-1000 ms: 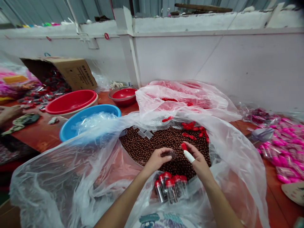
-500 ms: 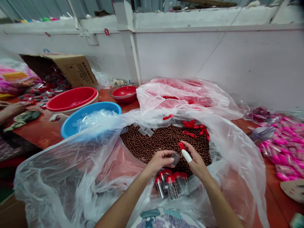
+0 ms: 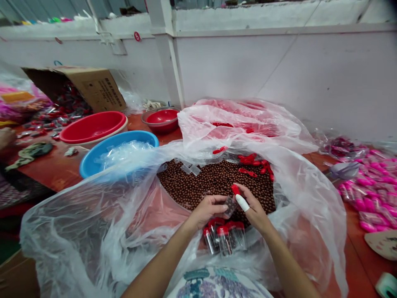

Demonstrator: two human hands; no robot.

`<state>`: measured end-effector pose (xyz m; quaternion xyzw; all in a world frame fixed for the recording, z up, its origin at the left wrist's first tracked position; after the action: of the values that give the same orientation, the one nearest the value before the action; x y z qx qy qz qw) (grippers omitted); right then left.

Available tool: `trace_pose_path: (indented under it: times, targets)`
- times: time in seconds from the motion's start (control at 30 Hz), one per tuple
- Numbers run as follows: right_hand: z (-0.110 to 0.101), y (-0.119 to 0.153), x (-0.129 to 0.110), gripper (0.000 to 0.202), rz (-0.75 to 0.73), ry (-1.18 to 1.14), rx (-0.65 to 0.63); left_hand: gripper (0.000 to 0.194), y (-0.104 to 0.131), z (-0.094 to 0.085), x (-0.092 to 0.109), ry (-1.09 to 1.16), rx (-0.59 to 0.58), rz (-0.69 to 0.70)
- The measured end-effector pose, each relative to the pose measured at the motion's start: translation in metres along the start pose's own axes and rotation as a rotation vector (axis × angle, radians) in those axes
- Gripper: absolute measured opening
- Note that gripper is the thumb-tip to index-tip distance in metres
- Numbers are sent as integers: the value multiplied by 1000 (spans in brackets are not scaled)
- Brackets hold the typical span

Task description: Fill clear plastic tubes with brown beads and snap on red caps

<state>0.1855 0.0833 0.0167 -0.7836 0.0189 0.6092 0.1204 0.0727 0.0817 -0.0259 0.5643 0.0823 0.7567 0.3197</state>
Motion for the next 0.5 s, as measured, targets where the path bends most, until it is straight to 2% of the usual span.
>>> trace_pose_path:
  times: [0.1, 0.2, 0.37, 0.5]
  targets:
    - [-3, -1, 1, 42, -6, -1, 32, 46, 3, 4, 2, 17, -26, -4]
    - [-11, -1, -6, 39, -87, 39, 79, 48, 3, -1, 7, 17, 21, 32]
    - [-1, 7, -17, 39, -175, 111, -72, 51, 2, -10, 13, -38, 96, 135]
    - [2, 13, -22, 43, -230, 146, -100, 47, 2, -11, 15, -104, 110, 215]
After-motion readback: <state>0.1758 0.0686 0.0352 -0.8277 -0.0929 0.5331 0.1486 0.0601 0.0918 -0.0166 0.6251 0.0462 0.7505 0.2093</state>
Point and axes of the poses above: each hand's wrist, its own y-axis away from the middle knuckle, its own z-axis out of the palm, x = y × z, the point moved 10 cm from there along -y, towards the middle knuckle, and after that the axes turned 15 degrees about x, right-handed, at the moved point
